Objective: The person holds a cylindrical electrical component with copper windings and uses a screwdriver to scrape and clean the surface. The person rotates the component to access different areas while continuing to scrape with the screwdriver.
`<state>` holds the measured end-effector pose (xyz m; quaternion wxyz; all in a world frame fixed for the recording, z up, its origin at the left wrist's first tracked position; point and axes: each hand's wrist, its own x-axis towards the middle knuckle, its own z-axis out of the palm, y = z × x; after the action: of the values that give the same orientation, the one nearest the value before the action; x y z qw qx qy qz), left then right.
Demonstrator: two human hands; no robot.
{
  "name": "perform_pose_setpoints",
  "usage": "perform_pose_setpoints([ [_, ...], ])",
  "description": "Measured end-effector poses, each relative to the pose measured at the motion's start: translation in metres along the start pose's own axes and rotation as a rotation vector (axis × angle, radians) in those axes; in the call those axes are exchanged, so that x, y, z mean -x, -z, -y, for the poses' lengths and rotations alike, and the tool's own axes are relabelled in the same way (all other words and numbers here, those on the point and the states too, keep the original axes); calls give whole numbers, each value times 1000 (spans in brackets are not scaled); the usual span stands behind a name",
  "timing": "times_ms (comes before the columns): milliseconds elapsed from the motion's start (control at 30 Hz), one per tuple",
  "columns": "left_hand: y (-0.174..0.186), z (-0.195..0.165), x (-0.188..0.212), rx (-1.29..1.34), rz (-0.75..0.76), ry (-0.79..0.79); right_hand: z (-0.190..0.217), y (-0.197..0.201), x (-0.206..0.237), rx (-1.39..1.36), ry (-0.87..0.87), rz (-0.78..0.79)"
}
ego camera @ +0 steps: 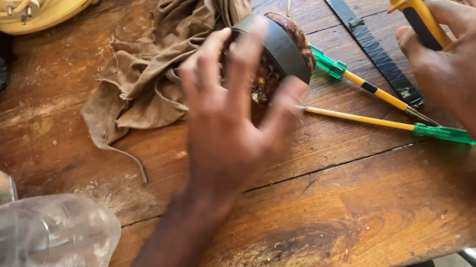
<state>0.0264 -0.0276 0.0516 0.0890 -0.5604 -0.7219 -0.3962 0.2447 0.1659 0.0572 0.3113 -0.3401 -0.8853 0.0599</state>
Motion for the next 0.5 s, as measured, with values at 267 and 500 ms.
perform_pose_setpoints([
  [267, -18, -7, 11, 13, -80, -132, -1, -6, -3, -47, 15, 4],
  [500, -33, 6, 5, -91, -66, -218, 3, -5, -6, -40, 28, -22],
])
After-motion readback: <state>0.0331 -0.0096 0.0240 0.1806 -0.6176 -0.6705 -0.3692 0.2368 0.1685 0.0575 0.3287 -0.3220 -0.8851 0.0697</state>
